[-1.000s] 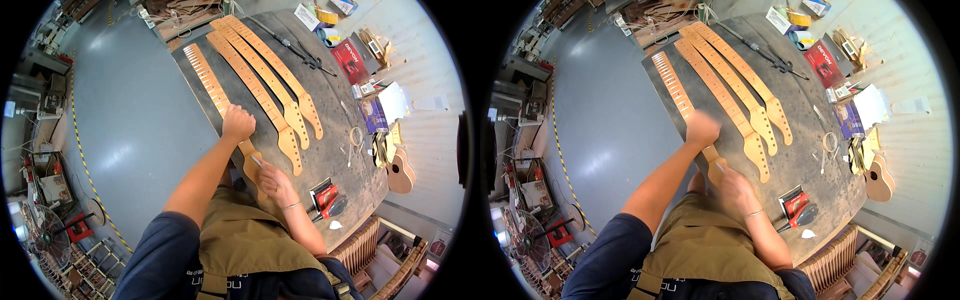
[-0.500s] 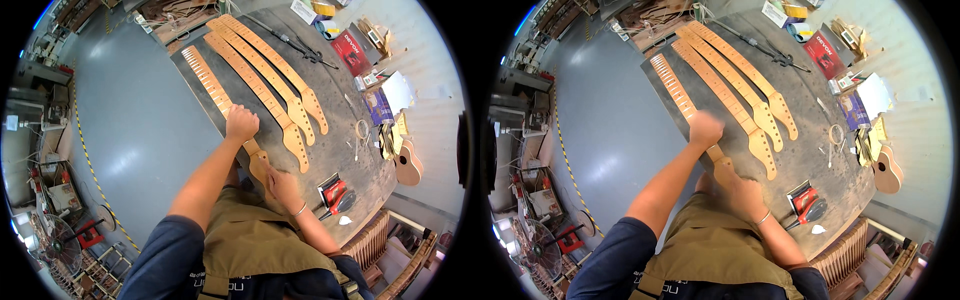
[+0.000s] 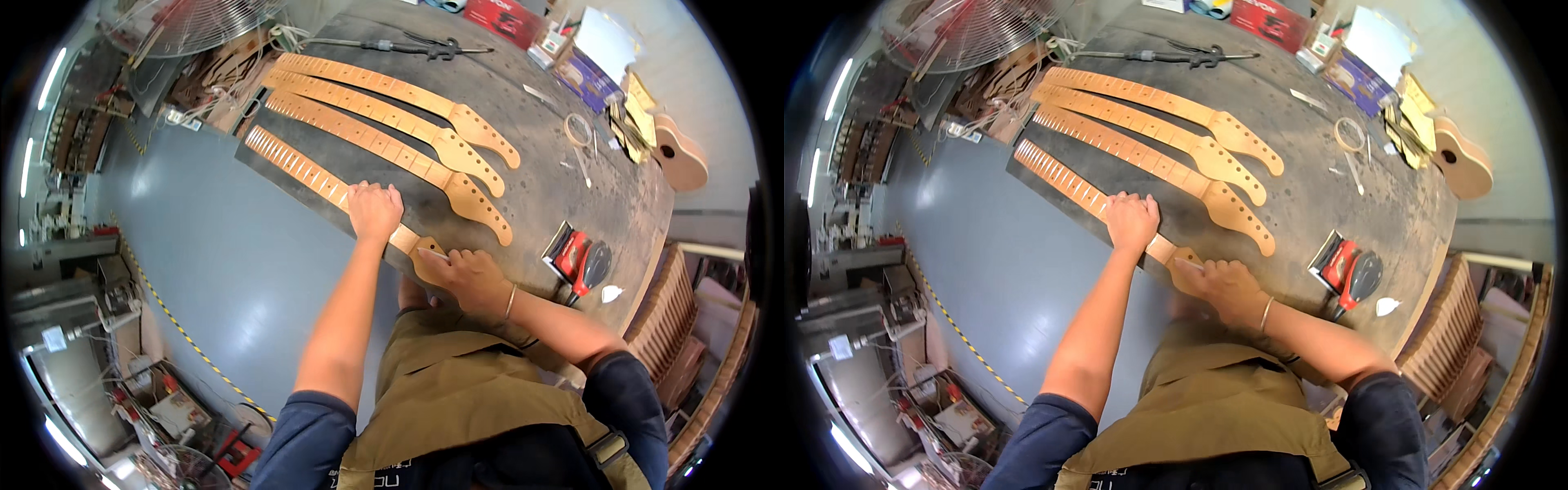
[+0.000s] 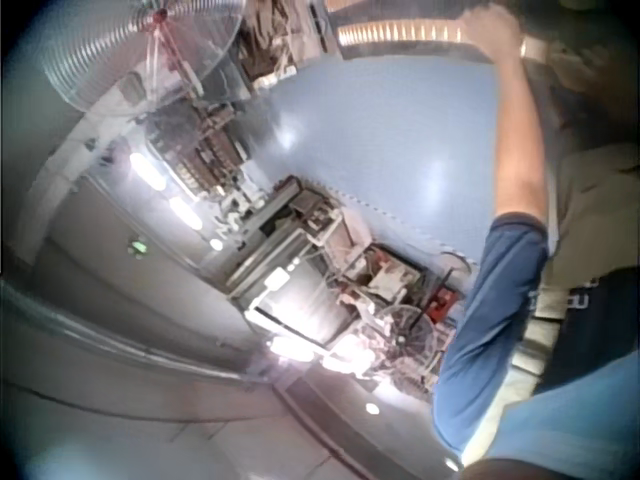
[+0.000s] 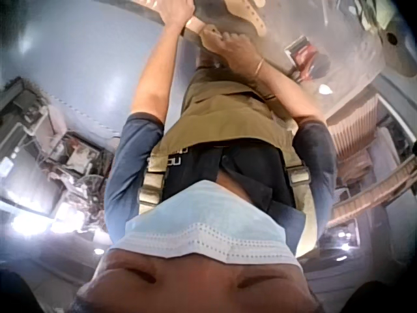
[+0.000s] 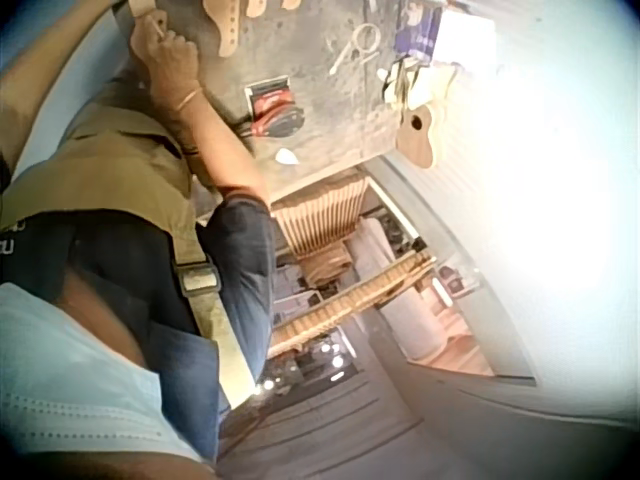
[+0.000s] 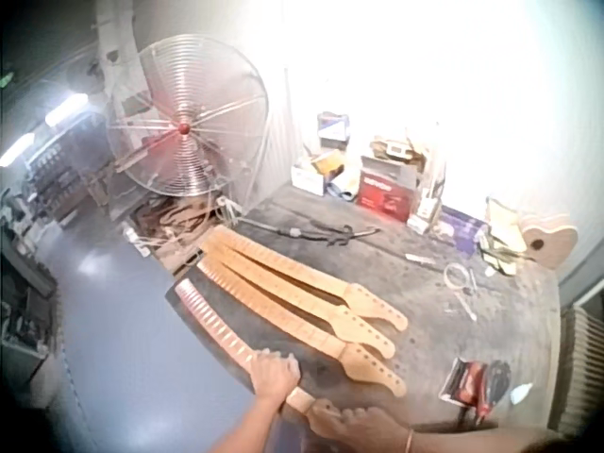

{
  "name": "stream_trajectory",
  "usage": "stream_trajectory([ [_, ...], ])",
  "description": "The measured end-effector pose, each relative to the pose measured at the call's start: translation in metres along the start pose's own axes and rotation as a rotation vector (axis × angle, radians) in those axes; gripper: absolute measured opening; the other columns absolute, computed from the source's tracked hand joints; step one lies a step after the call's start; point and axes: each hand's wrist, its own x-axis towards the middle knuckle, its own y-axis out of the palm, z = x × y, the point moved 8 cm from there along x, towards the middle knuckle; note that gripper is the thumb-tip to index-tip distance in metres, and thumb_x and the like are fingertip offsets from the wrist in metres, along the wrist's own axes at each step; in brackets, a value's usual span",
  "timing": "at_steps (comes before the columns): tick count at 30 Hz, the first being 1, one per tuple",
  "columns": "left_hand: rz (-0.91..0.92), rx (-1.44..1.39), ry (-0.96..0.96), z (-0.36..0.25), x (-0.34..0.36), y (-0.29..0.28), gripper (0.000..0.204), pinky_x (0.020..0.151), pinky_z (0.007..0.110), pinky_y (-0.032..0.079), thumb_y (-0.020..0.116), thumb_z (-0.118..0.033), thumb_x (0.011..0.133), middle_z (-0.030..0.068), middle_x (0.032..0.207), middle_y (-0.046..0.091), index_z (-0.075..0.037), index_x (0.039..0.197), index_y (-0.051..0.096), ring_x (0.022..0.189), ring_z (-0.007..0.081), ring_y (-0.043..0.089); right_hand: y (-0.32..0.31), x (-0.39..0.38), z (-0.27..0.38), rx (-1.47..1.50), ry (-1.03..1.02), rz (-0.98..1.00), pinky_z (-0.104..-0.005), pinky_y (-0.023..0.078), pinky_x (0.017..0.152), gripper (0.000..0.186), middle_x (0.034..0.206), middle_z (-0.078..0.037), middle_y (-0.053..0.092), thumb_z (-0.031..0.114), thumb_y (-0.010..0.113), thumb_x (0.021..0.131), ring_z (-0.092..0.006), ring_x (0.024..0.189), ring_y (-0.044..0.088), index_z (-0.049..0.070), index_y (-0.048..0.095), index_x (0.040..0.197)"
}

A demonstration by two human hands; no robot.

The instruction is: The person handles several unfinished guitar necks on a workbench, using a small tool to clean the fret slots. They then use a handheld electric sander to smooth the surface of the necks. The person also moves the necks to a drying rack and back to the workbench during the process.

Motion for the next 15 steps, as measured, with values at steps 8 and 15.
stream_trajectory([
  [8, 0.025, 0.029, 0.019, 0.0, 0.001, 0.004, 0.046, 0.095, 0.043, 0.042, 0.055, -0.026, 0.099, 0.012, 0.082, 0.076, -0.001, 0.067, 0.078, 0.092, 0.0299, 0.065, 0.02, -0.007, -0.007, 0.091, 0.058, -0.121, -0.0375, 0.047, 0.06, 0.086, 0.088, -0.006, 0.064, 0.017, 0.075, 0.082, -0.0244, 0.072, 0.064, 0.017, 0.043, 0.161],
  [15, 0.016, 0.039, 0.05, 0.0, 0.001, 0.006, 0.05, 0.096, 0.044, 0.043, 0.053, -0.027, 0.102, 0.0115, 0.082, 0.074, -0.002, 0.064, 0.074, 0.091, 0.0313, 0.064, 0.036, -0.012, -0.011, 0.458, 0.175, -0.297, -0.043, 0.051, 0.058, 0.067, 0.082, -0.01, 0.069, 0.014, 0.061, 0.093, -0.0309, 0.065, 0.066, 0.024, 0.049, 0.158],
])
